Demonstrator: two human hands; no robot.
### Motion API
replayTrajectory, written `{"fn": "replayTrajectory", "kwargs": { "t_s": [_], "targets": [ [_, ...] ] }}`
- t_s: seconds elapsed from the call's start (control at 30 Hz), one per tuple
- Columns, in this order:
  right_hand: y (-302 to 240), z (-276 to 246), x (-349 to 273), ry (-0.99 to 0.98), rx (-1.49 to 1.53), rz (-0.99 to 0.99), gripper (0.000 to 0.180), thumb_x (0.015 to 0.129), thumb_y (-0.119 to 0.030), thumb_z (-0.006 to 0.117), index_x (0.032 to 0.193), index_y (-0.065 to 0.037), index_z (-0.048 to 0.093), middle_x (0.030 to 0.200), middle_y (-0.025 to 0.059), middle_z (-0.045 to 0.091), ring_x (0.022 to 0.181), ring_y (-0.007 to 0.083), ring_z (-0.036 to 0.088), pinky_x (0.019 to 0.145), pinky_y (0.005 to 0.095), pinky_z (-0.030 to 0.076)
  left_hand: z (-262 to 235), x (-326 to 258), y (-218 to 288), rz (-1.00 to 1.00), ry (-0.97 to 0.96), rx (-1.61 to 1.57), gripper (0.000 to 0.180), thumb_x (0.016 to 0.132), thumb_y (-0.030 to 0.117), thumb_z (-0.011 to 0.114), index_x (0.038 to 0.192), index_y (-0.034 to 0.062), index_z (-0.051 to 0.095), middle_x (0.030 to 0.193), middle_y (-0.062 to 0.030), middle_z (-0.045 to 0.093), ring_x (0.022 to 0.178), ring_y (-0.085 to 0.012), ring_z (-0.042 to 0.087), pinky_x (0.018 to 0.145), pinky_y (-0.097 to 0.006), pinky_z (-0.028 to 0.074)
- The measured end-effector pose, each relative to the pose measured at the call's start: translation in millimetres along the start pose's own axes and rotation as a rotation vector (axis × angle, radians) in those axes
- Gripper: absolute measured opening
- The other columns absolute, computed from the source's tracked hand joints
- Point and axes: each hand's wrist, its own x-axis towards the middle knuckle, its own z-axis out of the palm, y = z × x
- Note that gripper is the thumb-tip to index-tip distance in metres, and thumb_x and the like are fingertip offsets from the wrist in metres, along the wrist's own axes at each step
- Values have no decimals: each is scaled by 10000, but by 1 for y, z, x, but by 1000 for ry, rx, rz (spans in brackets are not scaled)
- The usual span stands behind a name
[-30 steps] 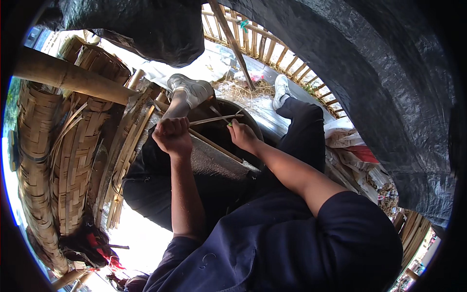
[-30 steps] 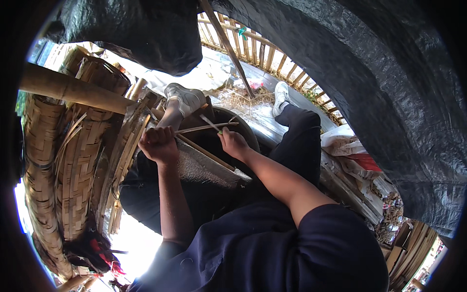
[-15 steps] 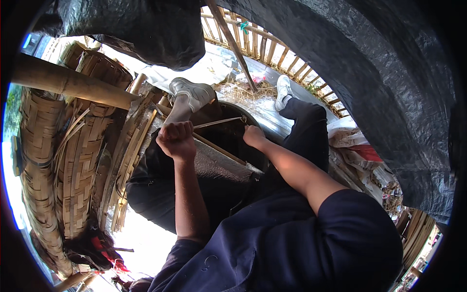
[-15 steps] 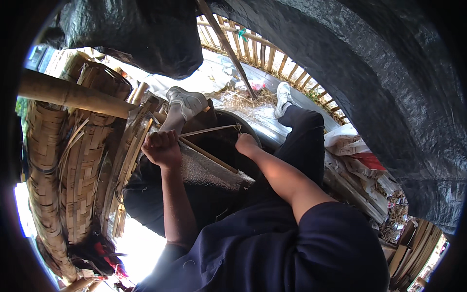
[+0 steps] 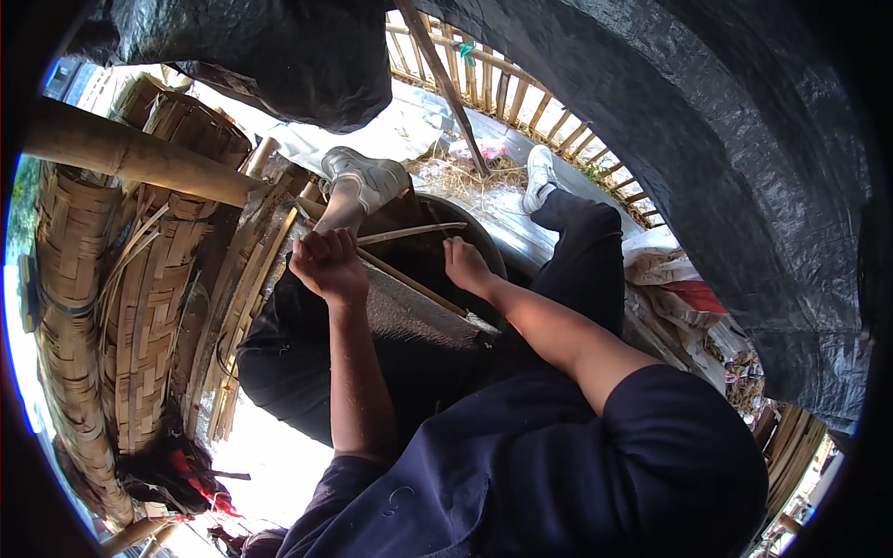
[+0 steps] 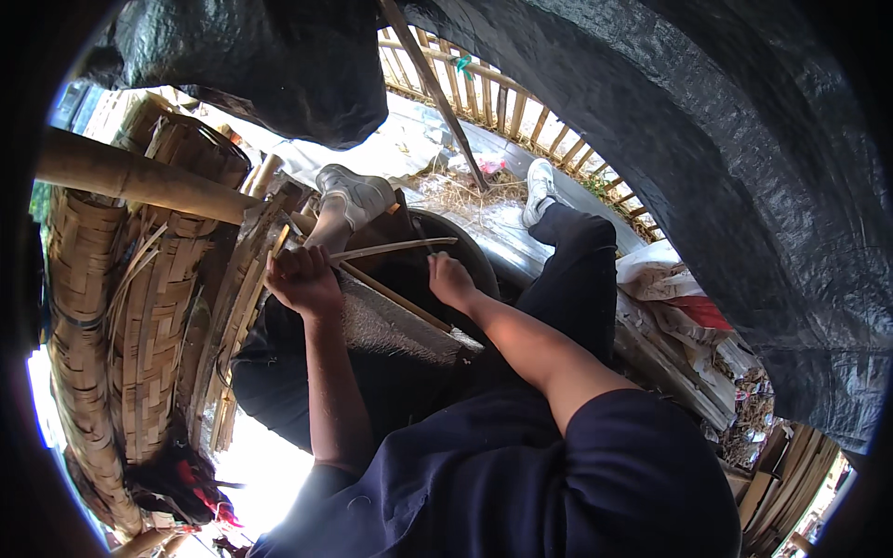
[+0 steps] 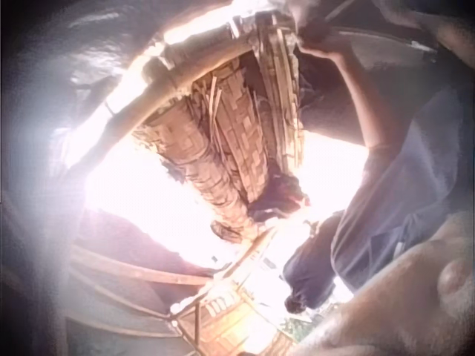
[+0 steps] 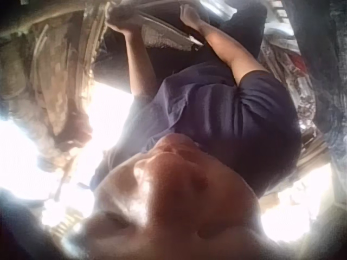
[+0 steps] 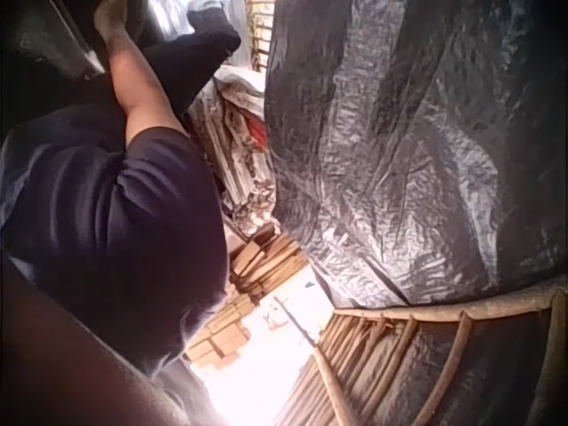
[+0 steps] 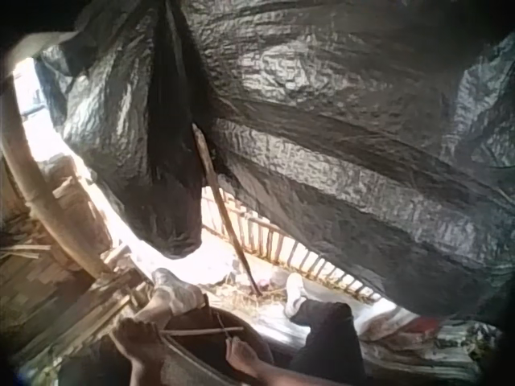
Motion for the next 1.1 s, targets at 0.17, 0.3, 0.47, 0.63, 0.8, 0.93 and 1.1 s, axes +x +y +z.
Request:
{"fn": "replayTrajectory", "kwargs": {
  "t_s": [0.17, 0.3, 0.47, 0.63, 0.8, 0.93, 1.1],
  "targets": [
    [-3, 3, 14, -33, -45, 136, 382, 978, -299, 377, 901, 39, 537, 763, 281, 629, 770, 438, 635, 686, 507, 521, -8, 9, -3, 37, 34, 19, 433, 939, 345, 362, 583, 150, 211, 510, 28, 144, 456, -114, 121, 471, -309, 165],
    [-14, -6, 3, -84, -9, -31, 397, 976, -298, 383, 891, 47, 561, 856, 301, 632, 815, 433, 638, 703, 512, 518, -10, 4, 5, 57, 32, 25, 432, 941, 342, 364, 585, 150, 212, 513, 30, 142, 456, -112, 118, 470, -308, 167],
    [-9, -5, 19, -117, -75, 116, 380, 968, -273, 401, 903, 48, 593, 857, 298, 630, 827, 435, 631, 737, 490, 513, -7, 10, -4, 60, -19, 35, 433, 944, 343, 366, 586, 153, 215, 517, 34, 137, 456, -108, 114, 468, -305, 170],
    [-3, 4, 1, -33, 36, -239, 350, 964, -274, 423, 932, 45, 562, 781, 271, 633, 767, 418, 638, 684, 491, 515, -15, 4, 7, 62, 18, 41, 420, 931, 354, 386, 595, 161, 225, 507, 35, 149, 456, -108, 126, 464, -307, 171],
    [29, 15, 21, -29, -46, 203, 262, 933, -204, 499, 940, 52, 553, 679, 270, 594, 708, 421, 627, 602, 486, 498, -11, 7, -6, 87, -23, 70, 437, 922, 367, 410, 594, 150, 219, 506, 29, 143, 452, -112, 118, 461, -305, 167],
    [-29, 3, 8, -38, -41, -298, 406, 981, -283, 366, 897, 39, 600, 797, 263, 636, 813, 412, 643, 708, 495, 521, -18, -1, 20, 91, 82, 87, 434, 919, 362, 409, 591, 150, 220, 497, 29, 148, 453, -113, 117, 459, -304, 164],
    [37, 3, 16, -13, -58, 267, 358, 966, -244, 409, 841, 41, 586, 747, 295, 616, 744, 441, 629, 691, 519, 501, -10, 12, 0, 51, -14, 38, 420, 924, 329, 383, 583, 157, 209, 488, 34, 143, 450, -110, 108, 454, -302, 160]
  ]
}}
